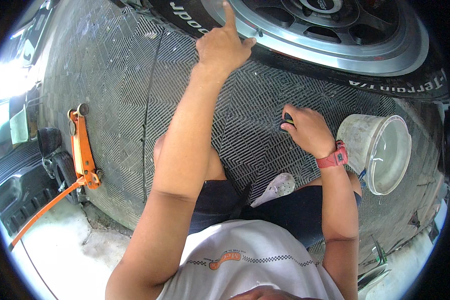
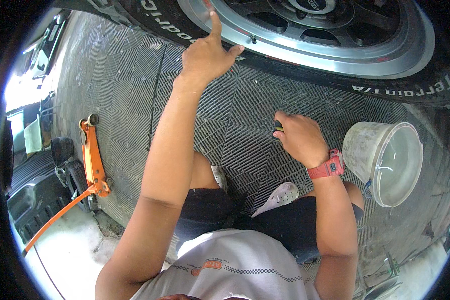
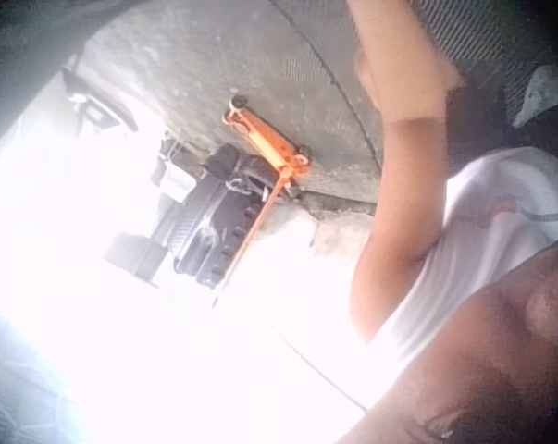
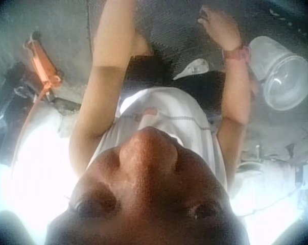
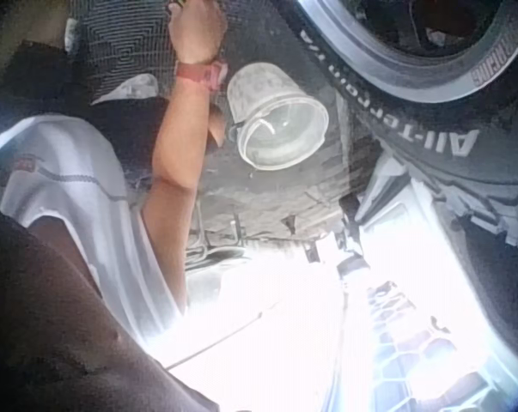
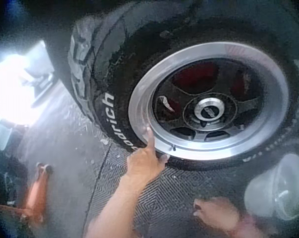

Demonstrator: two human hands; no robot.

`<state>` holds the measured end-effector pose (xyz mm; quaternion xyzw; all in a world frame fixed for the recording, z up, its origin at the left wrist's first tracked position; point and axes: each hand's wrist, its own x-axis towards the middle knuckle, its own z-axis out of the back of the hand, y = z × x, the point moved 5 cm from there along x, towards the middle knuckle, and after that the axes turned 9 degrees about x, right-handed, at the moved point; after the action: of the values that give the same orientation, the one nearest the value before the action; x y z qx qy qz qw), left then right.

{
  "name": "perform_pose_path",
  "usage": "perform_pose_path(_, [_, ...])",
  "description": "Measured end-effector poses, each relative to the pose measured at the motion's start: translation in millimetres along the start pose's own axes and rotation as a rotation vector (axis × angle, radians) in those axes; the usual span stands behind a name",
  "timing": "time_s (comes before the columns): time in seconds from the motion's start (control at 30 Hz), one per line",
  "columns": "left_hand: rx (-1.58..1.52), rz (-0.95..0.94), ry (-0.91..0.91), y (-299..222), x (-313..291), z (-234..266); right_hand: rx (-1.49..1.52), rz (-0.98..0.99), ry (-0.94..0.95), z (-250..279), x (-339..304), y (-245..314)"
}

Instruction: The person kneels beside a vehicle tire and scrubs the sidewall and rim with a sponge, repeatedly dipping it into a bucket of water. The person rotates the tire by hand to access different sections and continues scrubbing the entire circumference.

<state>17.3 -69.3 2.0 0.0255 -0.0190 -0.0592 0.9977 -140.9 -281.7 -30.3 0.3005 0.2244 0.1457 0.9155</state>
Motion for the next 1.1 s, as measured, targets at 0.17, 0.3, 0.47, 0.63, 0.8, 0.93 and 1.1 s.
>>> perform_pose_path(0.17, [-0.145,-0.022,-0.037,-7,-1,6,-0.007,0.006,0.0,0,0,0])
perform_pose_path(0.3, [-0.303,0.074,-0.175,-11,0,54,-0.027,0.006,-0.005,-1,-1,-2])
perform_pose_path(0.47, [-0.349,0.051,-0.217,1,3,49,-0.002,0.001,-0.008,-2,-1,-4])
perform_pose_path(0.63, [-0.226,0.112,-0.076,1,1,43,0.005,-0.001,-0.003,0,0,-4])
perform_pose_path(0.8, [-0.147,0.014,-0.038,6,4,7,-0.006,-0.006,0.005,1,1,1])
perform_pose_path(0.93, [-0.116,0.021,0.054,4,5,-6,-0.012,-0.029,0.022,1,1,-1])
perform_pose_path(1.1, [-0.108,-0.009,0.045,0,4,-12,0.004,-0.007,0.003,0,-2,-2])
